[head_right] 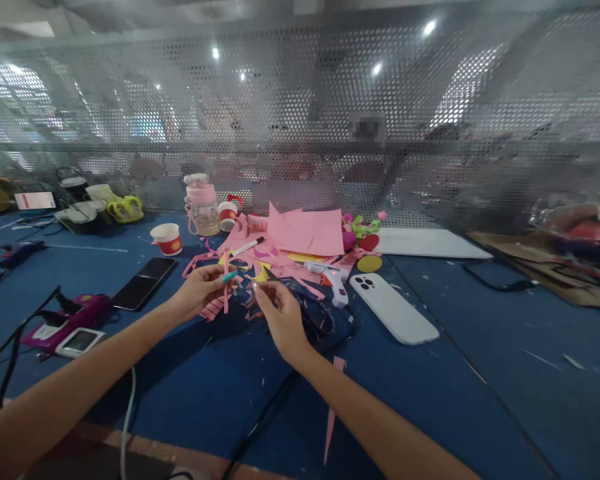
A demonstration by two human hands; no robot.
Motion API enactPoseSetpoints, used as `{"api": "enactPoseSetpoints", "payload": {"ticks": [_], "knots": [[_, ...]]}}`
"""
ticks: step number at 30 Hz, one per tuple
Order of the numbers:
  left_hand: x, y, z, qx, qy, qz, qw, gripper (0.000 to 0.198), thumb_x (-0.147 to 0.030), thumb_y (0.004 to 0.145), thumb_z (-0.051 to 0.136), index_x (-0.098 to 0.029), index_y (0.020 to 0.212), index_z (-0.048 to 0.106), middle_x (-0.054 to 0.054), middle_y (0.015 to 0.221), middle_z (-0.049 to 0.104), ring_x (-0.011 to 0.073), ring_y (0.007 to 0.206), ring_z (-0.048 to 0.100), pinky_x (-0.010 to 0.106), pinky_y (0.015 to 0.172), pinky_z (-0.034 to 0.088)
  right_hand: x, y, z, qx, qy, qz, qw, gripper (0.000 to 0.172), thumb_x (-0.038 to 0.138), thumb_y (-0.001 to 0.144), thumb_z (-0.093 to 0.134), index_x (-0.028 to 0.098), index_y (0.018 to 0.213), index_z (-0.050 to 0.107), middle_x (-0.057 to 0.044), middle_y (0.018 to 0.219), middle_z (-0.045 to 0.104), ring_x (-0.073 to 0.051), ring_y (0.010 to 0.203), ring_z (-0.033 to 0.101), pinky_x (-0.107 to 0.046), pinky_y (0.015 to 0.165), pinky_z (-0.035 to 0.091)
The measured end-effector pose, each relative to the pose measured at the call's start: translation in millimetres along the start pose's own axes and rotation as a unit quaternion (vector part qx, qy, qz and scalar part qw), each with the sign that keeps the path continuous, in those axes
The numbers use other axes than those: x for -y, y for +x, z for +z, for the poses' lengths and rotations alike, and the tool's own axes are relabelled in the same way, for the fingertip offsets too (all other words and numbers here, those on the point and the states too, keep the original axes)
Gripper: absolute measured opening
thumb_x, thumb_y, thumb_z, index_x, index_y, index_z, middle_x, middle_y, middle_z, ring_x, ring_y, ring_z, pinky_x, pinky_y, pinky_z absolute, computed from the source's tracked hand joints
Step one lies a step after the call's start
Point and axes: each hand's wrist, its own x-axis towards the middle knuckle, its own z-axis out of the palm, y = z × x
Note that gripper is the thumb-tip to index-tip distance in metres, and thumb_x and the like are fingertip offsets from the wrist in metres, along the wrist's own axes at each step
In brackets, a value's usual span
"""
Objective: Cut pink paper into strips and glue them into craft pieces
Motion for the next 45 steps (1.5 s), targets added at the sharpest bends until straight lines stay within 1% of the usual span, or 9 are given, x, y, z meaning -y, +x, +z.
{"api": "enactPoseSetpoints", "payload": {"ticks": [5,11,19,25,32,35,38,41,45], "knots": [[2,-7,7.5,0.073,0.096,0.016,0.993,0.054,-0.017,0.051,0.075,-0.01,0.098,0.049,-0.003,0.05,0.063,0.01,0.048,0.059,0.02,0.054,0.046,9,8,-8,0.036,0.014,-0.019,0.999,0.037,0.04,0.061,0.065,0.02,0.092,0.064,-0.004,0.101,0.065,-0.019,0.093,0.057,-0.032,0.081,0.045],[6,-10,10.7,0.082,0.103,0.024,0.991,0.059,-0.016,0.047,0.075,-0.015,0.092,0.038,-0.003,0.055,0.064,0.0129,0.048,0.06,0.027,0.056,0.049,15,2,1,0.086,0.037,0.026,0.995,0.036,0.04,0.057,0.067,0.02,0.087,0.068,-0.003,0.085,0.069,-0.018,0.077,0.062,-0.034,0.075,0.047],[5,-9,9.9,0.069,0.118,0.035,0.99,0.061,-0.012,0.046,0.075,-0.014,0.095,0.039,-0.004,0.053,0.063,0.0132,0.051,0.061,0.026,0.058,0.048,12,-1,4,0.044,0.074,0.059,0.995,0.022,0.034,0.059,0.067,0.02,0.075,0.07,-0.003,0.081,0.07,-0.018,0.082,0.062,-0.033,0.081,0.045],[-9,0,1.1,-0.066,0.01,0.095,0.993,0.042,-0.011,0.053,0.072,-0.014,0.086,0.046,-0.004,0.054,0.061,0.0116,0.05,0.06,0.023,0.054,0.047,14,10,-9,-0.035,0.184,0.083,0.979,0.018,0.027,0.058,0.066,0.017,0.073,0.068,-0.006,0.085,0.069,-0.019,0.087,0.062,-0.034,0.081,0.046],[-26,15,-21.3,-0.293,-0.097,0.201,0.93,0.024,-0.003,0.064,0.06,-0.016,0.077,0.045,-0.003,0.059,0.061,0.0075,0.052,0.059,0.02,0.058,0.046,6,22,-23,-0.178,0.101,0.018,0.979,0.016,0.024,0.061,0.061,0.017,0.076,0.062,-0.006,0.093,0.067,-0.019,0.088,0.061,-0.036,0.078,0.048],[-17,16,-20.1,-0.274,-0.072,0.161,0.946,0.024,-0.003,0.063,0.061,-0.015,0.077,0.045,-0.001,0.059,0.061,0.0094,0.053,0.061,0.021,0.058,0.047,2,21,-23,-0.157,-0.016,-0.054,0.986,0.028,0.027,0.058,0.065,0.017,0.084,0.06,-0.007,0.098,0.064,-0.018,0.085,0.061,-0.034,0.075,0.049],[-6,14,-13.1,-0.215,-0.014,0.119,0.969,0.028,-0.006,0.06,0.065,-0.015,0.078,0.045,-0.003,0.053,0.059,0.0105,0.05,0.06,0.022,0.056,0.048,6,17,-26,-0.108,-0.13,-0.065,0.984,0.021,0.038,0.065,0.061,0.017,0.066,0.058,-0.003,0.06,0.065,-0.016,0.055,0.061,-0.028,0.055,0.049],[1,8,-4.6,-0.145,0.056,0.075,0.985,0.032,-0.009,0.059,0.067,-0.015,0.08,0.044,-0.005,0.05,0.058,0.0108,0.048,0.06,0.022,0.054,0.048,15,15,-32,-0.086,-0.264,-0.08,0.957,0.041,0.046,0.077,0.046,0.019,0.046,0.047,0.004,0.029,0.042,-0.012,0.03,0.046,-0.025,0.041,0.042],[11,-1,5.2,-0.058,0.14,0.003,0.988,0.035,-0.011,0.056,0.069,-0.016,0.078,0.043,-0.01,0.045,0.053,0.0094,0.042,0.056,0.022,0.048,0.047,19,19,-39,-0.083,-0.377,-0.221,0.896,0.025,0.037,0.079,0.044,0.019,0.071,0.059,-0.004,0.059,0.064,-0.019,0.062,0.062,-0.032,0.064,0.048]]}}
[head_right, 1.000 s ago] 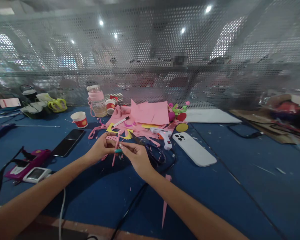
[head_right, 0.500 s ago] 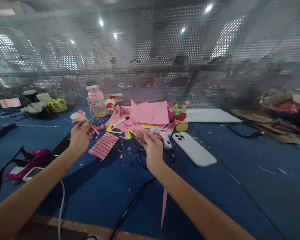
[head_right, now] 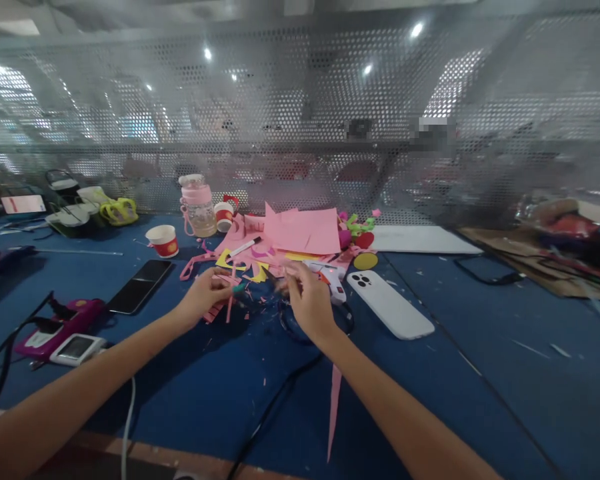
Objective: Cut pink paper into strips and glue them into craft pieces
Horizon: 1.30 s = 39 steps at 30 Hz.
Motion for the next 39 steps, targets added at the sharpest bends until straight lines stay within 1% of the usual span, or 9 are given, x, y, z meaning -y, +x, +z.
{"api": "enactPoseSetpoints", "payload": {"ticks": [4,10,17,22,26,31,33,35,39], "knots": [[6,-4,5.4,0.037,-0.011,-0.026,0.999,0.037,-0.012,0.055,0.07,-0.017,0.077,0.041,-0.01,0.048,0.053,0.0103,0.043,0.056,0.027,0.052,0.05,-4,3,3,-0.008,-0.029,-0.102,0.994,0.028,0.031,0.074,0.05,0.02,0.097,0.06,-0.01,0.105,0.061,-0.024,0.104,0.051,-0.042,0.09,0.038],[5,-3,-3.0,-0.049,0.14,0.051,0.988,0.028,-0.012,0.057,0.067,-0.018,0.075,0.046,-0.007,0.049,0.054,0.0106,0.043,0.053,0.023,0.047,0.043,6,-13,11,0.182,-0.017,-0.09,0.979,0.024,0.027,0.077,0.045,0.022,0.092,0.062,-0.006,0.081,0.067,-0.02,0.071,0.062,-0.034,0.067,0.048],[14,2,-10.0,-0.041,0.25,0.168,0.953,0.025,-0.012,0.056,0.068,-0.019,0.071,0.049,-0.006,0.051,0.053,0.0133,0.055,0.054,0.026,0.057,0.041,14,-22,17,0.158,-0.056,-0.146,0.975,0.024,0.026,0.077,0.041,0.018,0.087,0.061,-0.01,0.08,0.065,-0.021,0.075,0.06,-0.034,0.069,0.047],[11,0,-4.5,0.003,0.062,0.099,0.993,0.036,-0.017,0.056,0.069,-0.017,0.083,0.045,-0.007,0.052,0.055,0.0117,0.052,0.056,0.025,0.054,0.045,20,-26,22,0.161,0.074,0.01,0.984,0.022,0.036,0.075,0.048,0.018,0.079,0.059,-0.007,0.076,0.064,-0.019,0.069,0.06,-0.031,0.062,0.048],[12,-4,6.7,0.045,-0.092,0.077,0.992,0.048,-0.023,0.052,0.073,-0.017,0.089,0.044,-0.008,0.053,0.055,0.0097,0.05,0.056,0.023,0.053,0.046,33,-31,33,0.234,0.296,0.208,0.903,0.036,0.049,0.063,0.059,0.016,0.077,0.059,-0.004,0.07,0.065,-0.016,0.06,0.06,-0.027,0.05,0.048],[9,4,-1.4,0.075,-0.018,0.119,0.99,0.051,-0.028,0.056,0.07,-0.016,0.098,0.044,0.001,0.068,0.062,0.0149,0.062,0.06,0.027,0.059,0.047,39,-34,40,0.234,0.369,0.315,0.843,0.036,0.046,0.048,0.072,0.013,0.057,0.059,-0.001,0.049,0.061,-0.01,0.04,0.054,-0.023,0.044,0.046],[5,11,-15.3,-0.009,0.098,0.227,0.969,0.057,-0.026,0.056,0.07,-0.017,0.106,0.042,0.009,0.095,0.061,0.021,0.09,0.058,0.032,0.074,0.046,36,-33,38,0.206,0.394,0.335,0.831,0.036,0.047,0.051,0.07,0.013,0.061,0.061,-0.003,0.052,0.063,-0.01,0.041,0.055,-0.023,0.043,0.046],[2,17,-31.4,-0.14,0.255,0.294,0.91,0.057,-0.025,0.056,0.071,-0.015,0.107,0.046,0.014,0.109,0.055,0.0268,0.109,0.046,0.04,0.091,0.036,34,-32,35,0.188,0.419,0.355,0.814,0.035,0.046,0.056,0.068,0.013,0.065,0.062,-0.004,0.056,0.065,-0.011,0.043,0.057,-0.022,0.044,0.047],[6,26,-55.6,-0.259,0.471,0.229,0.812,0.056,-0.01,0.062,0.061,-0.006,0.115,0.043,0.026,0.125,0.04,0.0364,0.123,0.026,0.049,0.096,0.024,33,-32,34,0.186,0.454,0.37,0.789,0.034,0.045,0.058,0.068,0.013,0.067,0.06,-0.005,0.059,0.066,-0.01,0.044,0.057,-0.022,0.045,0.048]]}}
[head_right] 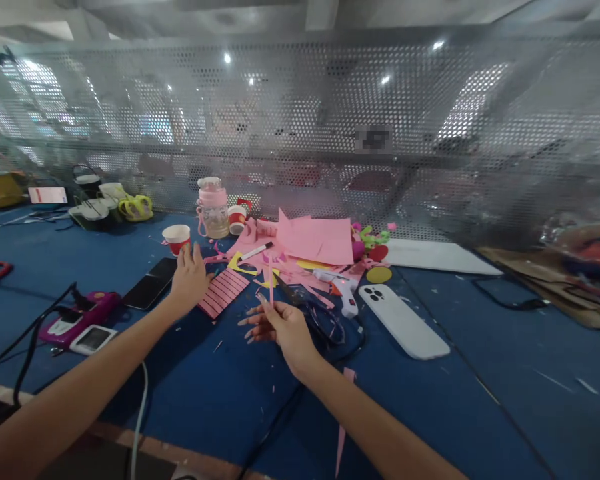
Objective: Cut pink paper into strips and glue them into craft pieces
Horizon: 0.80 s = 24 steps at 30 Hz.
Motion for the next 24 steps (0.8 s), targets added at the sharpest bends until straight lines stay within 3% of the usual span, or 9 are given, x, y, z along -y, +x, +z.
{"api": "enactPoseSetpoints", "payload": {"ticks": [2,4,7,10,14,17,19,21,24], "knots": [[8,0,2.1,0.028,0.047,-0.047,0.997,0.044,-0.01,0.068,0.054,-0.002,0.111,0.046,0.029,0.112,0.049,0.0388,0.117,0.035,0.05,0.09,0.03,0,-1,1,0.004,0.01,0.002,1.0,0.034,0.045,0.058,0.068,0.013,0.067,0.059,-0.005,0.058,0.066,-0.01,0.044,0.057,-0.022,0.045,0.048],[12,-1,2.3,0.037,0.054,-0.078,0.995,0.034,-0.005,0.07,0.048,-0.006,0.104,0.052,0.024,0.093,0.059,0.0359,0.107,0.048,0.046,0.086,0.035,0,-2,1,-0.001,0.016,0.002,1.0,0.034,0.044,0.058,0.068,0.013,0.067,0.059,-0.004,0.058,0.066,-0.01,0.044,0.057,-0.022,0.045,0.048],[12,2,-4.5,0.018,0.04,-0.087,0.995,0.032,0.002,0.065,0.045,-0.011,0.092,0.058,0.015,0.074,0.06,0.0306,0.094,0.056,0.041,0.084,0.037,2,-1,-1,-0.013,0.021,0.0,1.0,0.034,0.044,0.057,0.069,0.013,0.066,0.059,-0.005,0.058,0.066,-0.01,0.043,0.057,-0.023,0.045,0.049],[7,9,-17.7,-0.003,0.037,-0.079,0.996,0.031,0.002,0.063,0.048,-0.014,0.087,0.058,0.011,0.071,0.06,0.0285,0.09,0.057,0.038,0.082,0.038,4,0,-5,-0.023,0.023,-0.008,0.999,0.035,0.044,0.054,0.071,0.013,0.065,0.058,-0.004,0.057,0.065,-0.011,0.042,0.056,-0.024,0.044,0.049],[-6,15,-28.0,-0.045,-0.099,-0.068,0.992,0.016,-0.007,0.069,0.051,-0.018,0.078,0.058,0.004,0.065,0.061,0.0198,0.069,0.06,0.029,0.07,0.041,6,2,-6,-0.03,0.013,-0.026,0.999,0.037,0.047,0.053,0.07,0.014,0.064,0.058,-0.004,0.056,0.065,-0.012,0.04,0.056,-0.025,0.041,0.048],[-19,11,-22.6,0.015,-0.298,-0.093,0.95,0.007,-0.016,0.067,0.057,-0.017,0.074,0.057,0.0,0.061,0.061,0.0136,0.052,0.057,0.024,0.057,0.043,7,2,-5,-0.032,0.004,-0.036,0.999,0.038,0.049,0.054,0.068,0.014,0.063,0.057,-0.004,0.055,0.065,-0.013,0.04,0.056,-0.026,0.041,0.049],[-28,4,-16.3,0.071,-0.402,-0.125,0.904,0.014,-0.022,0.064,0.062,-0.015,0.075,0.056,-0.001,0.059,0.061,0.0127,0.049,0.057,0.025,0.054,0.045,8,2,-4,-0.037,0.002,-0.044,0.998,0.039,0.051,0.053,0.068,0.015,0.063,0.056,-0.003,0.053,0.064,-0.013,0.039,0.056,-0.025,0.04,0.048],[-37,-3,-11.7,0.114,-0.468,-0.157,0.862,0.026,-0.026,0.059,0.066,-0.014,0.078,0.055,-0.002,0.056,0.061,0.012,0.046,0.056,0.026,0.052,0.047,11,3,-6,-0.043,-0.004,-0.056,0.997,0.04,0.053,0.053,0.067,0.015,0.063,0.055,-0.002,0.052,0.063,-0.012,0.038,0.055,-0.024,0.038,0.047],[-47,-11,-10.2,0.159,-0.509,-0.187,0.825,0.039,-0.03,0.051,0.072,-0.012,0.081,0.054,-0.004,0.051,0.06,0.0101,0.044,0.055,0.024,0.05,0.047,15,4,-10,-0.053,-0.055,-0.079,0.994,0.043,0.056,0.054,0.062,0.016,0.064,0.055,0.001,0.044,0.059,-0.01,0.032,0.051,-0.02,0.031,0.041]]}}
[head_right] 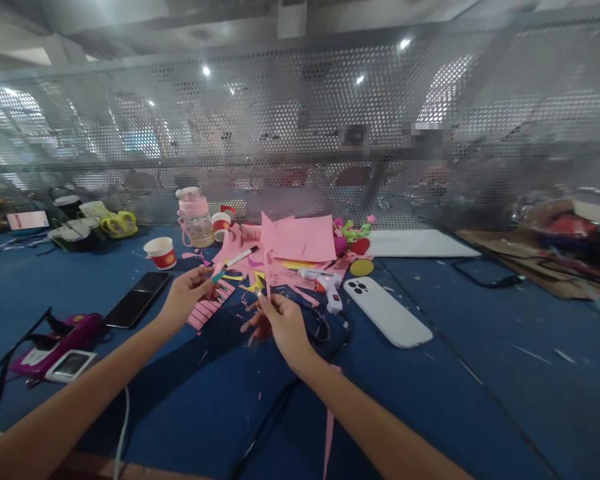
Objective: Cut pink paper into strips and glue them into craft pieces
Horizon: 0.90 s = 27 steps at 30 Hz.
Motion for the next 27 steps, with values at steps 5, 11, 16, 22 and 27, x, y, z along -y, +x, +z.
{"api": "enactPoseSetpoints", "payload": {"ticks": [5,11,16,22,27], "knots": [[-3,-8,6.7,0.005,-0.022,-0.003,1.0,0.044,-0.034,0.047,0.074,-0.013,0.08,0.054,-0.005,0.049,0.059,0.0084,0.041,0.053,0.022,0.046,0.045,0,2,-2,0.006,-0.125,-0.004,0.992,0.041,0.057,0.061,0.054,0.016,0.063,0.052,0.004,0.033,0.051,-0.007,0.022,0.041,-0.015,0.023,0.027],[-2,-13,9.4,-0.009,0.013,0.026,1.0,0.038,-0.032,0.051,0.07,-0.014,0.077,0.049,-0.006,0.046,0.057,0.0089,0.038,0.051,0.021,0.042,0.042,-7,3,1,0.024,-0.161,0.01,0.987,0.039,0.055,0.066,0.05,0.017,0.066,0.048,0.006,0.035,0.05,-0.006,0.023,0.041,-0.014,0.023,0.027],[3,-11,6.6,-0.013,0.14,-0.002,0.99,0.031,-0.031,0.057,0.065,-0.014,0.079,0.05,-0.006,0.043,0.054,0.01,0.039,0.052,0.02,0.042,0.04,-6,1,1,0.005,-0.156,-0.019,0.988,0.038,0.056,0.066,0.049,0.018,0.066,0.046,0.005,0.038,0.051,-0.007,0.026,0.044,-0.014,0.026,0.031],[6,-9,1.0,0.058,0.271,-0.017,0.961,0.018,-0.025,0.066,0.058,-0.015,0.081,0.056,-0.006,0.044,0.054,0.0084,0.037,0.049,0.019,0.041,0.039,-4,-3,1,-0.018,-0.169,-0.053,0.984,0.034,0.052,0.068,0.049,0.019,0.062,0.045,0.004,0.04,0.052,-0.008,0.027,0.045,-0.016,0.027,0.032],[1,-13,1.0,0.066,0.312,0.01,0.948,0.015,-0.023,0.066,0.057,-0.016,0.08,0.058,-0.006,0.044,0.055,0.0089,0.038,0.051,0.018,0.037,0.036,-4,-2,-1,-0.04,-0.191,-0.061,0.979,0.034,0.052,0.072,0.045,0.02,0.061,0.044,0.005,0.039,0.05,-0.009,0.027,0.044,-0.018,0.028,0.031]]}}
